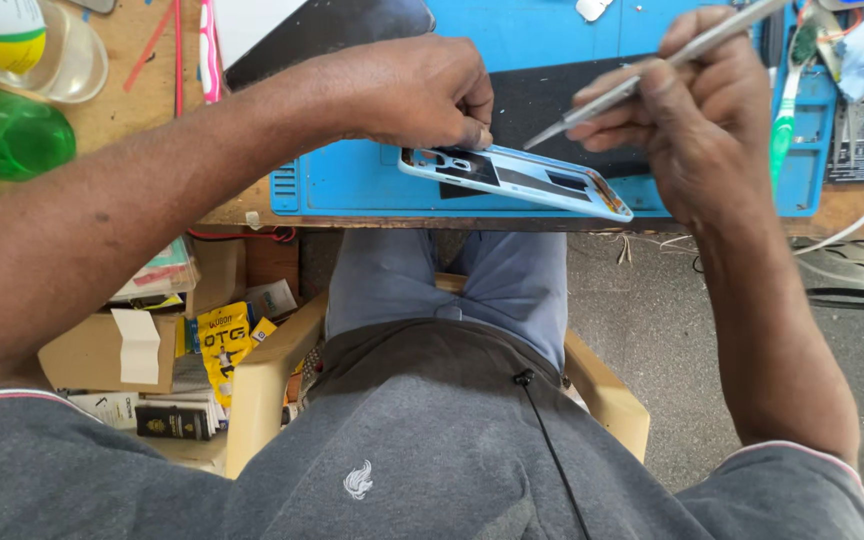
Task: The person uses a metal prying tool to carefully pry and separate the back cover of a light blue smartphone. They work along the edges and around the camera module, then reassemble the phone and test the screen by turning it on.
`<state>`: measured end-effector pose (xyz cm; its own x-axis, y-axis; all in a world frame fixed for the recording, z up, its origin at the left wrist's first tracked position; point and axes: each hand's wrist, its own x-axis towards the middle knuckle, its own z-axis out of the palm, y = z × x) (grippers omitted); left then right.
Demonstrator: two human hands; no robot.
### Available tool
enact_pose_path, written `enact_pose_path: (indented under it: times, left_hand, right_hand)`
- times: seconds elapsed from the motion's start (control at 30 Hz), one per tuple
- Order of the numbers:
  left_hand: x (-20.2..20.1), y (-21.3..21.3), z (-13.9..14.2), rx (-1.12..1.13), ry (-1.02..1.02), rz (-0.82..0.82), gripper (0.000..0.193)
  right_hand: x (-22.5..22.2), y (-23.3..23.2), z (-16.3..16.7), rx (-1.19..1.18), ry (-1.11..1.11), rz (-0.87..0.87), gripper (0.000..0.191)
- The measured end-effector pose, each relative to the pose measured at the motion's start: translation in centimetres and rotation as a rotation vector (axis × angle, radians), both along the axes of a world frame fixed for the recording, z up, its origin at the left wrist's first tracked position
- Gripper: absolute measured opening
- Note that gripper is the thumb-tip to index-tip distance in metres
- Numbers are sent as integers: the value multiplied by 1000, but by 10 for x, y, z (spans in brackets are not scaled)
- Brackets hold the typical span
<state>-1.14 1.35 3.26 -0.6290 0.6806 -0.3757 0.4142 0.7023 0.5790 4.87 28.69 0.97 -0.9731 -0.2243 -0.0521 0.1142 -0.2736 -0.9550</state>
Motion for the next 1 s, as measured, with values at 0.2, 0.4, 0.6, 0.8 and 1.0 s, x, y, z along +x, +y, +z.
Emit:
enact_pose_path:
  times: [0.2, 0.4, 0.6, 0.8, 1.0]
  left_hand:
    - [3, 1, -1, -20, -16, 16, 19]
    - [7, 0, -5, 22, 47, -28, 19]
    - [7, 1, -7, -31, 40, -11, 18]
    - [6, 2, -7, -65, 48, -20, 18]
    - [7, 3, -9, -70, 41, -14, 18]
  right_hand:
    - [-5, -8, -22, 308, 426, 166, 37]
    - [6, -9, -26, 141, 173, 51, 22]
    - [4, -14, -20, 288, 400, 196, 34]
    - [2, -17, -25, 259, 361, 271, 26]
    - [3, -18, -28, 217, 339, 298, 24]
